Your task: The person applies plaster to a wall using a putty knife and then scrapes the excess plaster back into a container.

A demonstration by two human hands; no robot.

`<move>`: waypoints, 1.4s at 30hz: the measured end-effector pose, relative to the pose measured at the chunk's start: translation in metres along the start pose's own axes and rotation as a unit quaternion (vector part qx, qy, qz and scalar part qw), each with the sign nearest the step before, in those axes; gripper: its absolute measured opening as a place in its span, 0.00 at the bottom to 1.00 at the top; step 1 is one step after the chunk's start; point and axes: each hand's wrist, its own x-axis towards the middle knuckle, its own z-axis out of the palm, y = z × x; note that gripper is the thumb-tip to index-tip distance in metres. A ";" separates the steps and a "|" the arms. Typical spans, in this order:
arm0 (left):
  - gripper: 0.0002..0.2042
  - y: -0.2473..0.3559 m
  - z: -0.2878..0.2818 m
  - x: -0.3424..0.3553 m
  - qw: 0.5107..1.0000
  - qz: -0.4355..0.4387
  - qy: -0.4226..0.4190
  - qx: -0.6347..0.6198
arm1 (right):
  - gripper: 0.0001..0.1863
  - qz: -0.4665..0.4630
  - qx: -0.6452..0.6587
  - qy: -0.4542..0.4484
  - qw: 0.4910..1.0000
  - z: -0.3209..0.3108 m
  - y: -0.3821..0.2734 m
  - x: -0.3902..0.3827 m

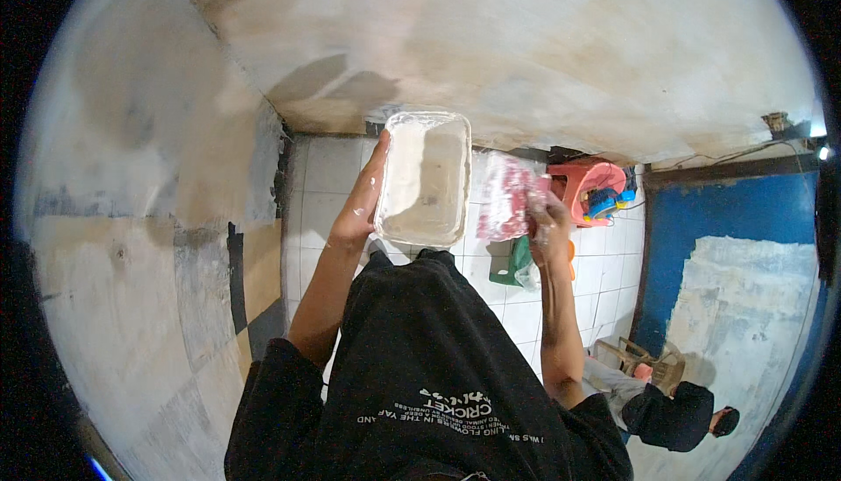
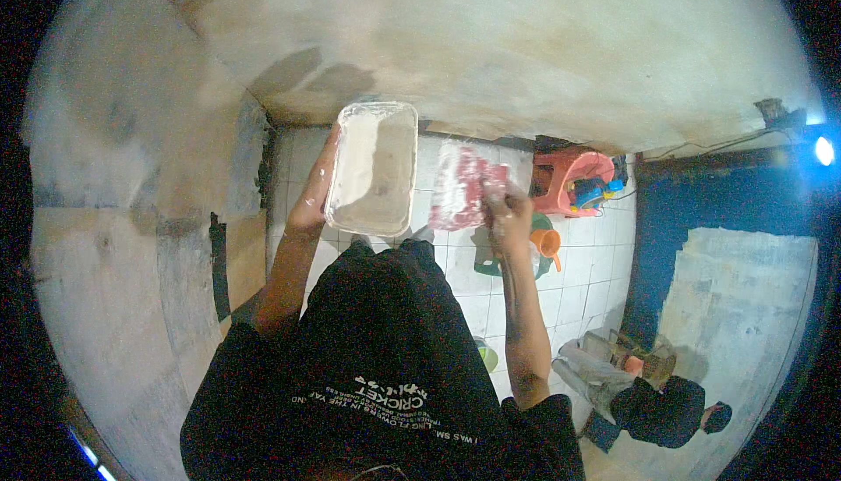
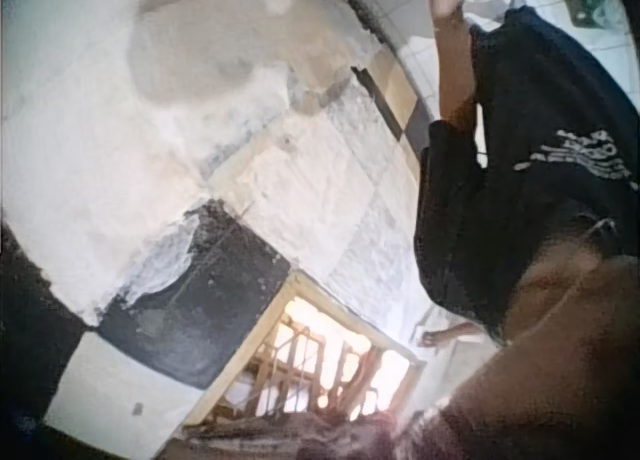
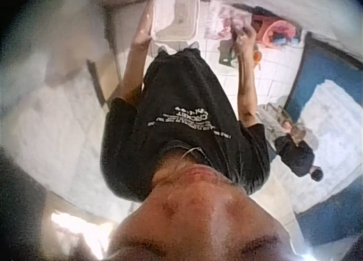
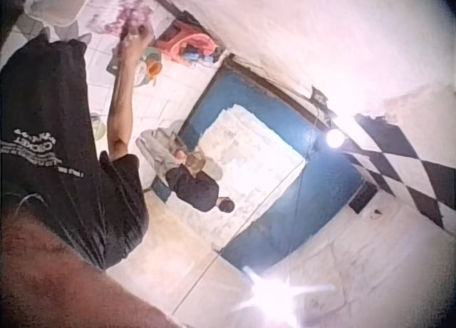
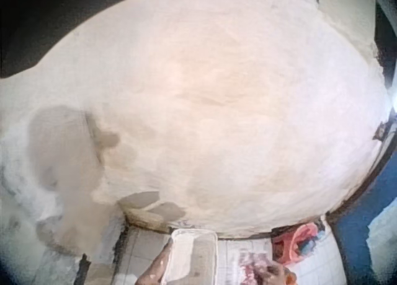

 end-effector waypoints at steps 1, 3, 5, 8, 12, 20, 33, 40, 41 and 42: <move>0.34 0.010 0.012 -0.007 1.000 -0.009 -0.001 0.007 | 0.09 0.000 0.029 0.016 0.999 -0.006 -0.015 -0.004; 0.34 0.024 0.024 -0.012 0.999 -0.038 0.009 0.016 | 0.08 -0.075 0.109 0.051 0.990 0.012 -0.052 -0.013; 0.34 0.029 0.022 -0.009 0.996 -0.079 0.030 0.015 | 0.06 -0.194 0.010 0.066 0.979 0.016 -0.060 -0.013; 0.34 0.035 0.027 -0.013 0.995 -0.080 0.051 0.039 | 0.10 -0.402 -0.176 -0.068 0.896 0.040 -0.080 -0.014; 0.34 0.047 0.049 -0.025 0.992 -0.052 0.074 0.091 | 0.14 -0.590 -0.336 -0.238 0.694 0.057 -0.085 0.001; 0.49 0.015 -0.016 -0.025 0.945 0.163 -0.192 0.209 | 0.15 -0.543 -0.342 -0.235 0.730 0.039 -0.052 -0.010; 0.31 -0.005 -0.040 -0.002 0.987 0.020 -0.162 0.015 | 0.15 -0.532 -0.338 -0.184 0.754 0.031 -0.025 -0.021; 0.30 -0.001 -0.031 -0.008 0.993 0.015 -0.113 0.018 | 0.14 -0.521 -0.334 -0.179 0.765 0.023 -0.018 -0.026; 0.29 0.003 -0.021 -0.010 0.991 0.036 -0.121 0.034 | 0.14 -0.516 -0.339 -0.179 0.766 0.020 -0.019 -0.028; 0.29 0.009 -0.011 -0.014 0.989 0.061 -0.125 0.052 | 0.14 -0.512 -0.341 -0.181 0.767 0.019 -0.020 -0.029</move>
